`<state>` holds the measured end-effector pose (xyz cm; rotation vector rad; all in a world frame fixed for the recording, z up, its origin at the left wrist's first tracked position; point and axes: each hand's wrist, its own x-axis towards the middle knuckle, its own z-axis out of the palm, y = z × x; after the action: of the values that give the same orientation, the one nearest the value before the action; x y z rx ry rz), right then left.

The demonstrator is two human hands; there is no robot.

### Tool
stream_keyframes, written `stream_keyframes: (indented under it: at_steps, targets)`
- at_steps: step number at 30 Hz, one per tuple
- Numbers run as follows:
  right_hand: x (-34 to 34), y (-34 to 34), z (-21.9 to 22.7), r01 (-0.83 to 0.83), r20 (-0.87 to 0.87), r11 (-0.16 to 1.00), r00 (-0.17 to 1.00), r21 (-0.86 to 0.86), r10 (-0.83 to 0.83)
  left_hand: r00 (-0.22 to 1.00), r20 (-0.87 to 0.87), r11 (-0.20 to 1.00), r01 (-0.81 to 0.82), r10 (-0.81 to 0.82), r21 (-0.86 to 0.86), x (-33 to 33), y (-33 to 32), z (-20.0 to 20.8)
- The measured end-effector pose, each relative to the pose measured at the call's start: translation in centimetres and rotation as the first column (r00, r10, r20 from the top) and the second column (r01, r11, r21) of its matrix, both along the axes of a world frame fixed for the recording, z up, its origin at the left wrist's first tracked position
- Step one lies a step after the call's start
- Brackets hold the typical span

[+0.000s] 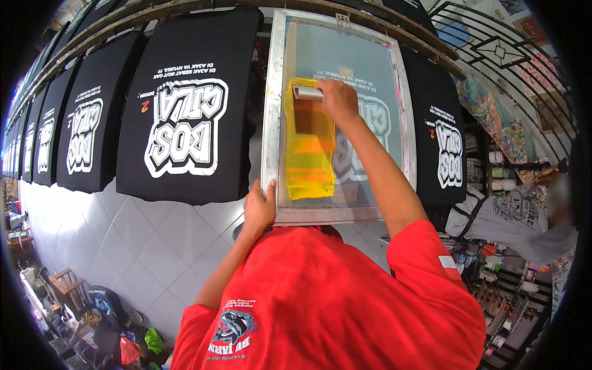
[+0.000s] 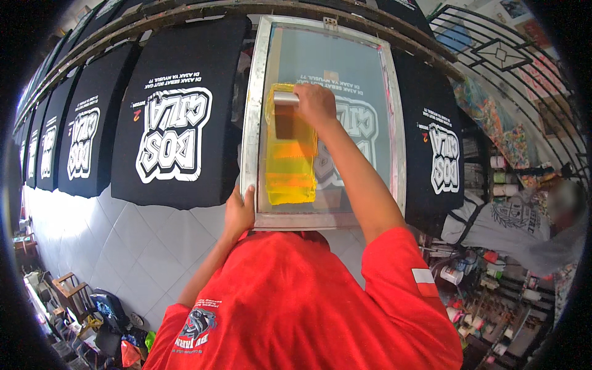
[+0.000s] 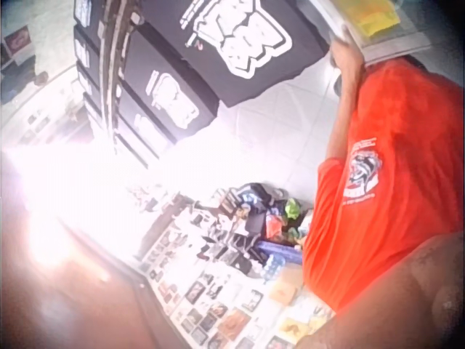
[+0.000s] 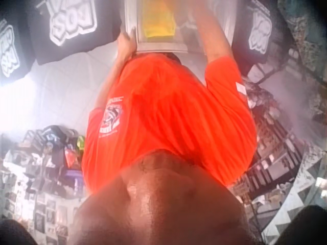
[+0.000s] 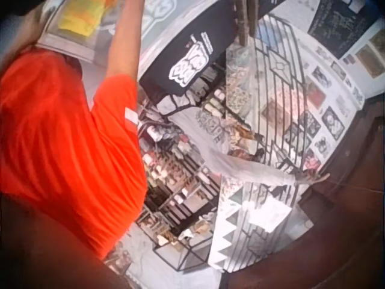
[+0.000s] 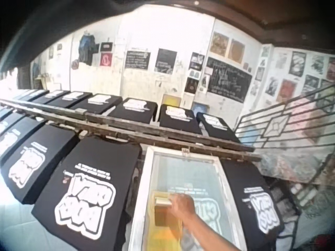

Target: The person screen prints yellow ink onto a series of black t-shirts using a squeegee and a printing frame, moving the frame along a line of shirts on a production rack.

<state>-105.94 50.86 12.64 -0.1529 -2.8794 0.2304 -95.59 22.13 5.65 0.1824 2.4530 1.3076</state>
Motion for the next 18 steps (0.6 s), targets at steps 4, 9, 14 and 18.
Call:
stream_keyframes:
  at_steps: [4,9,14,18]
  targets:
    - [5.4,-2.7,0.2,-0.044,0.106,0.999,0.993,-0.014,0.046,1.0,0.01,1.0,-0.006,0.006,0.019,0.3,-0.2,-0.7]
    - [9.2,-4.6,4.2,0.082,0.247,0.956,0.969,-0.281,-0.011,1.0,0.017,0.999,0.004,-0.005,0.042,-0.1,-0.1,-0.7]
    - [13.5,0.2,4.8,0.282,0.227,0.216,0.942,-0.935,-0.247,0.999,-0.024,0.999,0.035,-0.034,0.026,0.0,0.1,-0.2]
    - [18.2,3.2,2.9,0.166,0.331,-0.388,0.85,-0.907,-0.409,0.999,0.028,0.999,0.031,-0.032,0.037,-0.2,0.1,0.6]
